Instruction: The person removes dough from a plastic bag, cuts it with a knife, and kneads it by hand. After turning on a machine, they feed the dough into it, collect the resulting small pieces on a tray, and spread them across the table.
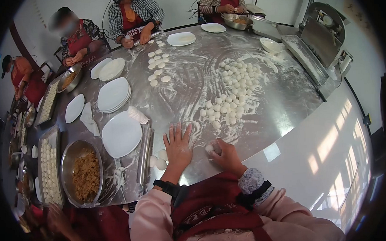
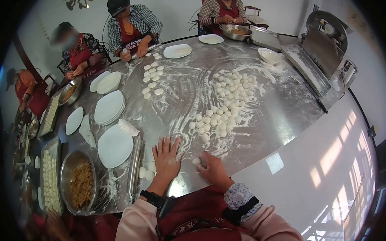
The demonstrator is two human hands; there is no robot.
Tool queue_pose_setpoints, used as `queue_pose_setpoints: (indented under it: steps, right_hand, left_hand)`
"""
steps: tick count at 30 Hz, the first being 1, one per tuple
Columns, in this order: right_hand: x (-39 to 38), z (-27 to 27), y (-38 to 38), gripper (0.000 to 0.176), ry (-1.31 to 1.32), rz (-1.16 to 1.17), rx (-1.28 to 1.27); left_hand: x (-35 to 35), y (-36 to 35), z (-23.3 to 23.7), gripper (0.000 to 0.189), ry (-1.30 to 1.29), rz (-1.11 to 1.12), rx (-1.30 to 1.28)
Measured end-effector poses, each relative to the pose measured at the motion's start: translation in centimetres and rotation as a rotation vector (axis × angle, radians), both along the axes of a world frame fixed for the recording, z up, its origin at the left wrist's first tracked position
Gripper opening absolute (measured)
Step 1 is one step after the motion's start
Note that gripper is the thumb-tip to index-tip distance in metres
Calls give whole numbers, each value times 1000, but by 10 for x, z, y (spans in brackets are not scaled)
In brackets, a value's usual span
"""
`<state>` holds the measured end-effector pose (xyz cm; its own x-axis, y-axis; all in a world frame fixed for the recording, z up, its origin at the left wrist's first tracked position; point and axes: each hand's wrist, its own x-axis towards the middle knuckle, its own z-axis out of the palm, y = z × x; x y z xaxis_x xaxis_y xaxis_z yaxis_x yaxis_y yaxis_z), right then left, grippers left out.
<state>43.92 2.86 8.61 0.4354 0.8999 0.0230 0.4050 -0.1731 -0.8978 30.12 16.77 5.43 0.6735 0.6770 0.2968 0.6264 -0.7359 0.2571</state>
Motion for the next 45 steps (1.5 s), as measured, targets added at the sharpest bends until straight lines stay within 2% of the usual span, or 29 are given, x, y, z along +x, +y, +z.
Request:
queue_pose_setpoints:
  steps: [2,4,6,12,16,19,20,22,24,25,28,33,38,40,44,45]
  right_hand:
    - [-16,-33,14,27,90,46,79]
    - [-24,-37,22,26,178,90,153]
    - [-25,-33,24,23,-449,86,167]
    - [-7,-37,18,21,-409,-75,139]
    - [14,-29,13,22,-226,-194,218]
    - [35,-24,15,30,-216,-353,188]
    - [40,-20,17,35,-258,-351,183]
    - [54,-22,28,40,-304,-357,182]
    - [61,-38,40,49,-473,-143,255]
    - [61,-38,44,49,-476,-147,268]
    - [52,-39,45,45,-515,-132,187]
    - [4,-27,21,33,-479,69,136]
    - [-12,-31,13,32,-280,76,228]
    - [-11,-31,9,32,-515,44,115]
    - [-4,-30,5,31,-467,37,43]
    - [0,-39,5,31,-449,35,125]
  left_hand:
    - [-9,7,-7,60,2,27,12]
    - [-15,9,-6,60,1,53,21]
    - [-15,8,-5,57,-47,34,-3]
    - [-3,4,7,60,-33,85,-30]
    - [37,-13,55,67,-193,-35,15]
    - [62,-22,36,68,-193,-142,17]
    - [63,-25,0,69,-74,-137,-13]
    - [72,-19,2,68,-70,-135,2]
    - [67,-23,1,67,-55,-121,11]
    - [62,-22,2,67,-73,-117,-14]
    - [41,-15,5,66,-59,-72,-55]
    - [8,-2,-1,63,18,26,-43]
    - [7,-1,1,60,-8,13,-54]
    - [7,-1,1,61,-9,16,-51]
    - [17,-3,20,62,-33,34,-45]
    - [24,-6,36,63,-92,-3,-47]
